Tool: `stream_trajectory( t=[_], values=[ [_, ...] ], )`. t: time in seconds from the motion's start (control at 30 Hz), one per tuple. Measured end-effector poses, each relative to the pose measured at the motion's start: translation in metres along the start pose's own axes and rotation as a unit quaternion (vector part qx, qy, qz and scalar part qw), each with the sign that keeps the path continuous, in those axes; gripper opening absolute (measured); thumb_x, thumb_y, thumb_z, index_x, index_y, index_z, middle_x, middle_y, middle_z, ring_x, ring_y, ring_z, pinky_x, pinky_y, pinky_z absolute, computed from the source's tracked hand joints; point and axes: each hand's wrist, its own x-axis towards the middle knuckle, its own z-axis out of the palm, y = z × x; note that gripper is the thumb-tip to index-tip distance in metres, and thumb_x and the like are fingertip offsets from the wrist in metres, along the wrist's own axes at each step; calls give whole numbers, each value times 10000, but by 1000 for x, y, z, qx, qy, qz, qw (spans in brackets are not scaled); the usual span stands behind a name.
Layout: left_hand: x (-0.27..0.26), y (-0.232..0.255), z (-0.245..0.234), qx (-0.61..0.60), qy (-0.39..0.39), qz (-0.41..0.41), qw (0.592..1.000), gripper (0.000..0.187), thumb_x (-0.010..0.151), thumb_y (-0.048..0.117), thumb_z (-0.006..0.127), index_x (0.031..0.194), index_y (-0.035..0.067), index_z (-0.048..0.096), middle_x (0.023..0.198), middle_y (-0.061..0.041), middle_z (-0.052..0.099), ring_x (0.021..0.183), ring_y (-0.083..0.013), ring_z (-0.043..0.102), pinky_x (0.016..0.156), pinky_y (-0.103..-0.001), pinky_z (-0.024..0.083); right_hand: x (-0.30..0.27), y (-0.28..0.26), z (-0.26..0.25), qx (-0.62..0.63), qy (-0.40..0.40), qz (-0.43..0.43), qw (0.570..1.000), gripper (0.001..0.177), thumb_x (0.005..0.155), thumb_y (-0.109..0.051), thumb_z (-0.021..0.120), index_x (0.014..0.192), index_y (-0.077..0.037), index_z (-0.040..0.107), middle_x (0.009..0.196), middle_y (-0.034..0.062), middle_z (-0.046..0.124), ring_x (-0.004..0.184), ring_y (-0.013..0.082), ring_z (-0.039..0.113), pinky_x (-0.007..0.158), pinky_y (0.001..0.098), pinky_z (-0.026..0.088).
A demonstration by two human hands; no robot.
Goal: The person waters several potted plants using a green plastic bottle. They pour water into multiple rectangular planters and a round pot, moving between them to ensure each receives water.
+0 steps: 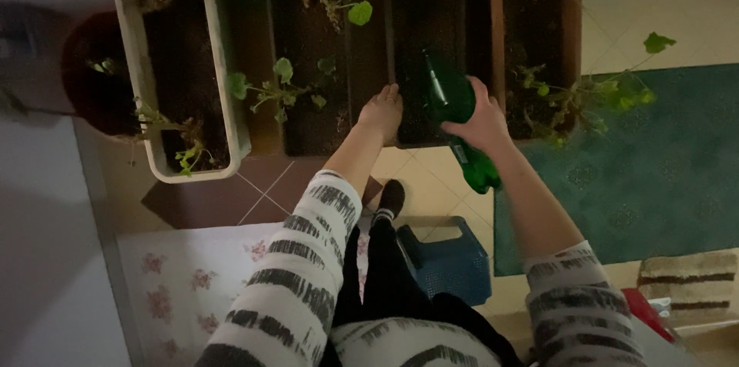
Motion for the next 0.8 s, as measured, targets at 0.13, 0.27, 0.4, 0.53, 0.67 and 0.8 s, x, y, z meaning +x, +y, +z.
stream_trajectory(
  t=[0.13,0.27,0.4,0.53,0.67,0.8],
  values=[
    [8,-3,10,-13,-7,-2,1000,582,965,24,538,1532,0,409,1677,-163,229,1540,-291,246,1197,-374,357,-6,-17,-9,12,5,33,999,1110,740,-550,800,1613,-321,154,1515,264,373,1392,443,427,1108,612,413],
    [-9,2,-10,-21,-10,0,1000,536,982,13,517,1511,-17,434,1667,-169,259,1532,-295,274,1190,-368,373,-5,-21,-16,23,13,35,999,1143,744,-568,810,1622,-283,137,1505,312,363,1392,467,422,1110,620,400],
    [3,-3,3,58,-35,22,997,602,958,8,532,1538,-18,372,1679,-201,180,1548,-299,219,1190,-365,361,3,-16,-15,9,30,-7,999,1124,734,-526,804,1605,-191,178,1584,249,308,1427,481,354,1133,648,374],
    [16,-4,11,59,-50,14,997,617,965,13,535,1555,-13,358,1686,-186,170,1557,-293,198,1191,-360,361,7,-18,-18,8,40,4,999,1156,725,-559,818,1612,-227,155,1556,248,352,1421,457,366,1138,626,381],
    [3,2,-5,18,-75,-8,997,641,950,24,542,1560,-13,346,1698,-166,126,1564,-280,170,1192,-361,356,8,-30,-22,16,47,-6,999,1152,713,-547,820,1611,-193,192,1563,252,364,1417,472,364,1133,626,369],
    [5,2,-2,62,-73,15,995,696,933,-2,596,1571,-20,319,1689,-209,116,1563,-319,152,1200,-368,337,8,-36,-24,-7,38,-4,999,1145,725,-523,808,1622,-170,190,1609,198,317,1442,455,327,1162,611,355]
  ],
)
